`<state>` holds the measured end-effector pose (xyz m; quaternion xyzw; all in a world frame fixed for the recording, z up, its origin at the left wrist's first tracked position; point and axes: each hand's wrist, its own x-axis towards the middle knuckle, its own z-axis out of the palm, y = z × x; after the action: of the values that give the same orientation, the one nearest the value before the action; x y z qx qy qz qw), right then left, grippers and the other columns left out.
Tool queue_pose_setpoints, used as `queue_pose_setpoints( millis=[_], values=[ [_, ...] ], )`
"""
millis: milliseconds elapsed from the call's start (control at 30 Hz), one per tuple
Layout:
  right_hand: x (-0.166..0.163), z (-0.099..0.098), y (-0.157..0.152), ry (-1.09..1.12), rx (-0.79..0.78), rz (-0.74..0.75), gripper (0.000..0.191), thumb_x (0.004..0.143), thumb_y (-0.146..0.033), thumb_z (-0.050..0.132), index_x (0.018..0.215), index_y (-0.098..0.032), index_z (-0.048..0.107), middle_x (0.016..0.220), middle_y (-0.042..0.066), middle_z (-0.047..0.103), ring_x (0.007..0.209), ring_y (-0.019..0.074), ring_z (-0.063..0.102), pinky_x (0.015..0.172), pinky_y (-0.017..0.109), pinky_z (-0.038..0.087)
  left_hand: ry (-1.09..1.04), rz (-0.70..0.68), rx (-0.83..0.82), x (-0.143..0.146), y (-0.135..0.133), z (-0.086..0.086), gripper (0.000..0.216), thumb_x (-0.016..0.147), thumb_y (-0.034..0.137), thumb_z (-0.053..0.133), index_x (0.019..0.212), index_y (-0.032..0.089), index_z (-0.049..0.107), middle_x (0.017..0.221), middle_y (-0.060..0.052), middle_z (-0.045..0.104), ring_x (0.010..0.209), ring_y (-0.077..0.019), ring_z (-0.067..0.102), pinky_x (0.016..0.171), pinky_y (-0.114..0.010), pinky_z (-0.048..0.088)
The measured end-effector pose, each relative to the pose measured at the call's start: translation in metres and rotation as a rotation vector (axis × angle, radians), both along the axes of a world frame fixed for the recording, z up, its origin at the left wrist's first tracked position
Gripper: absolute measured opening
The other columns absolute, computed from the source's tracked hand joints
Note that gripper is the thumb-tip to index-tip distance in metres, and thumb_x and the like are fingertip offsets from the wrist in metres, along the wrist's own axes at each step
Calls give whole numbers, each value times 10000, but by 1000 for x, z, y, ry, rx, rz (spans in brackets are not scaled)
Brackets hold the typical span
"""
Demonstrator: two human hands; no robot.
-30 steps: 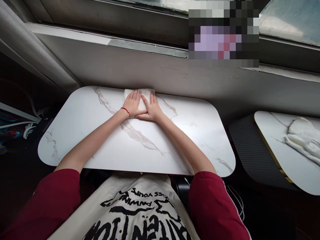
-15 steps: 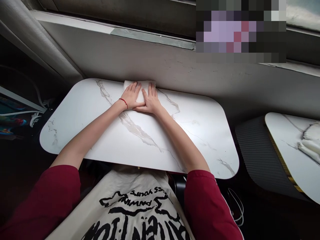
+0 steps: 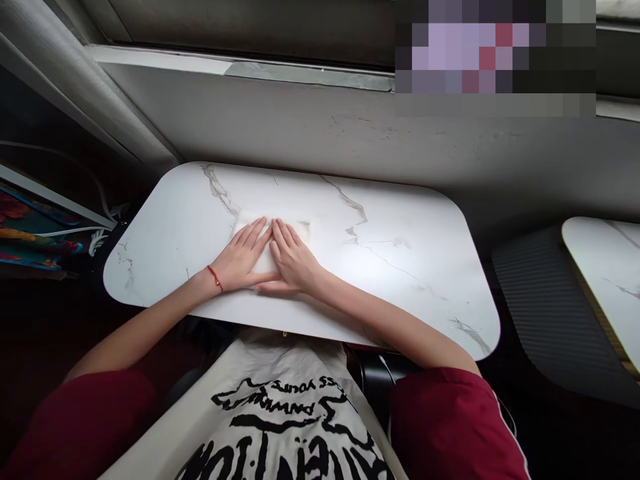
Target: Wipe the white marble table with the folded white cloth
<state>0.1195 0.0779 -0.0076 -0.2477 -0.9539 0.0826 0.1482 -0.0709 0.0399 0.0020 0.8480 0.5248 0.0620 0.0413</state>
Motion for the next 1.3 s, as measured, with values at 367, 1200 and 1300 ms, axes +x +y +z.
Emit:
queue_pose_setpoints(
  millis=[367,1200,1300],
  values=[
    [-46,-14,-43,2,22,268,977,959,-740,345,1579,8,236,1667,246,186,1586,329,30,1285,566,169,-109,255,21,-36,-96,5,626,1025,279,257,1609,79,155,1677,-186,229,1574,-254,157,1273,-489,243],
    [-163,-31,65,175,41,47,864,910,-614,473,1488,22,384,1613,301,301,1538,437,205,1235,641,185,10,305,-243,-134,57,27,681,976,320,281,1600,53,225,1691,-132,211,1573,-244,167,1285,-446,151],
    [-183,-33,98,163,47,-19,864,906,-596,479,1485,37,376,1610,316,293,1534,440,212,1236,647,165,-21,298,-190,-149,95,20,681,973,322,277,1596,51,239,1689,-130,220,1572,-231,167,1287,-424,120]
  ],
)
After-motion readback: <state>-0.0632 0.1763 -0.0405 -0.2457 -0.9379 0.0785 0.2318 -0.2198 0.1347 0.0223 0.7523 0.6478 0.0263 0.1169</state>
